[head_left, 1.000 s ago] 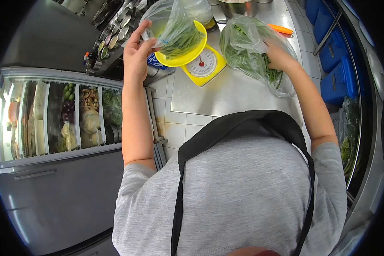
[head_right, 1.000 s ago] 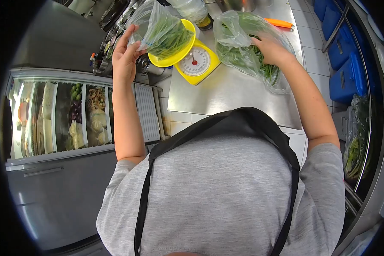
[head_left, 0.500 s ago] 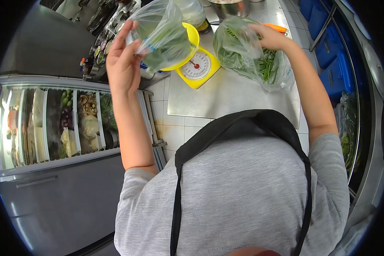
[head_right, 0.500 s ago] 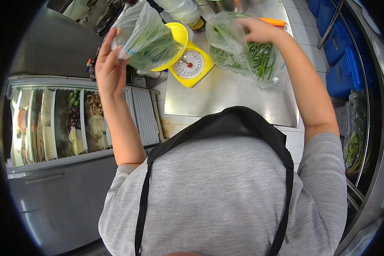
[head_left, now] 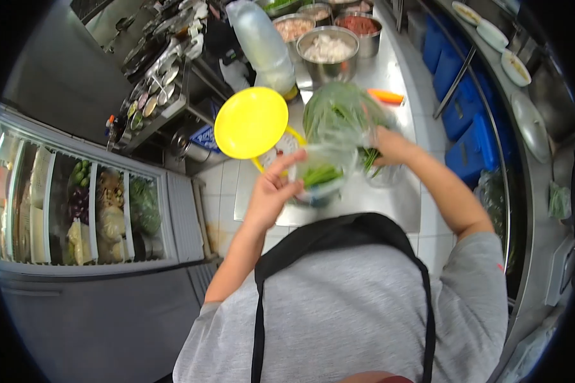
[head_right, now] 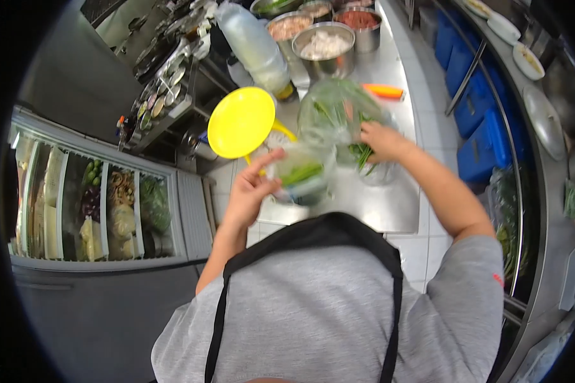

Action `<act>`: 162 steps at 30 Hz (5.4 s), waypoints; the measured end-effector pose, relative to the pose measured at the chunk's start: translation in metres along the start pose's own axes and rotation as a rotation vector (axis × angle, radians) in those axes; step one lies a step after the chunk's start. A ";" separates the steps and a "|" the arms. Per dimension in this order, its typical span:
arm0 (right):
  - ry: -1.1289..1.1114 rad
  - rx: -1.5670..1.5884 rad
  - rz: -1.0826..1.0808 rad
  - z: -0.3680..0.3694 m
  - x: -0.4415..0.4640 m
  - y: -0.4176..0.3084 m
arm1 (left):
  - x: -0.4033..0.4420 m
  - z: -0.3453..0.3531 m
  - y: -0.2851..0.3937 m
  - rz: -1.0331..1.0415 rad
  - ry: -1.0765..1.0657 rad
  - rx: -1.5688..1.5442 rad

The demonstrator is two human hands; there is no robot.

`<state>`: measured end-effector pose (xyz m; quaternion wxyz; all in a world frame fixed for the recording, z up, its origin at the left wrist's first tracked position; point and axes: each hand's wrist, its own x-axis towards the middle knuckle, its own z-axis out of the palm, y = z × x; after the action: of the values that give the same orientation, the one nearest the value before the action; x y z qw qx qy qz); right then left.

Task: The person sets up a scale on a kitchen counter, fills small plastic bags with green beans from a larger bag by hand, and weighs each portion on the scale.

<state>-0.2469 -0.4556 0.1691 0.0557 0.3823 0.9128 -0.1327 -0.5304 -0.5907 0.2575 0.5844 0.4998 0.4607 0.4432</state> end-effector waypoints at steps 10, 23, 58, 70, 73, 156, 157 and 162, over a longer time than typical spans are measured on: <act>0.265 0.024 0.119 0.026 0.036 0.014 | 0.006 0.014 -0.024 -0.055 -0.117 -0.087; 0.268 -0.236 0.219 0.006 0.026 -0.017 | 0.014 0.007 -0.048 -0.011 -0.077 -0.099; 0.432 0.880 -0.266 -0.024 -0.001 -0.086 | 0.056 0.019 -0.044 -0.119 -0.132 -0.032; -0.153 0.310 -0.056 -0.070 -0.001 -0.092 | 0.055 0.014 -0.040 -0.051 -0.159 0.124; -0.210 0.357 0.027 -0.070 -0.001 -0.095 | 0.057 0.013 -0.044 0.007 -0.172 0.322; 0.285 0.140 0.423 0.065 0.029 -0.034 | 0.036 -0.088 0.067 0.422 0.309 0.150; 0.286 0.143 0.426 0.068 0.030 -0.032 | 0.036 -0.087 0.068 0.414 0.315 0.166; 0.264 0.131 0.404 0.068 0.028 -0.030 | 0.037 -0.085 0.069 0.394 0.332 0.234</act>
<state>-0.2884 -0.4758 0.1041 -0.0635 0.5740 0.8065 -0.1265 -0.6115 -0.5323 0.3156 0.3418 0.5646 0.4919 0.5678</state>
